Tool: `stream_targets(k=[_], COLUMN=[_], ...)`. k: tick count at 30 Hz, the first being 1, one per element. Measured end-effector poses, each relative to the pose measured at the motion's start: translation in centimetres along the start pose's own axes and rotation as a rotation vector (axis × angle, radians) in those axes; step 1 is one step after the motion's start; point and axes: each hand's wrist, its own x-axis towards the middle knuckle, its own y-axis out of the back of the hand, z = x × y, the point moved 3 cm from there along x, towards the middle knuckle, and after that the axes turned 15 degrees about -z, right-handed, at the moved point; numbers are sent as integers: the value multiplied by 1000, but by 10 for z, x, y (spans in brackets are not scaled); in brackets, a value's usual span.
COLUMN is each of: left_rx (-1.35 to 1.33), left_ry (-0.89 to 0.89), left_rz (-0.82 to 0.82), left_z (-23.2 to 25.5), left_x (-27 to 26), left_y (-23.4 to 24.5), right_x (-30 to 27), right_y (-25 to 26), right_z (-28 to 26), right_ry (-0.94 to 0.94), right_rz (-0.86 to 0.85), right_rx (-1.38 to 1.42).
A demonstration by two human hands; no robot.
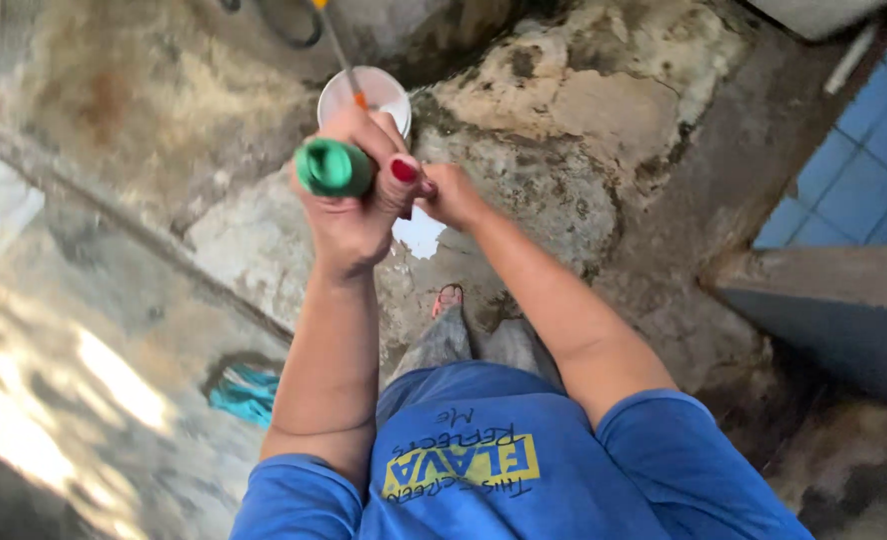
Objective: Drawing water from a well and cleaning the surrounding floor area with a mop and brush.
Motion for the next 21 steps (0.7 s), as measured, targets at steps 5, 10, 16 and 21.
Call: stream_targets(k=[5, 10, 16, 21], left_rx=[-9, -88, -187, -171], left_ry=[-31, 2, -148, -47], left_rz=[165, 220, 227, 263], left_z=[2, -6, -3, 5], left_x=[-30, -53, -66, -63], left_y=[2, 25, 150, 299], right_x=[-10, -9, 66, 197], right_y=[-41, -70, -146, -209], right_z=[-13, -14, -25, -100], right_ry=[53, -42, -103, 78], right_rz=[0, -92, -26, 126], right_rx=[56, 105, 108, 283])
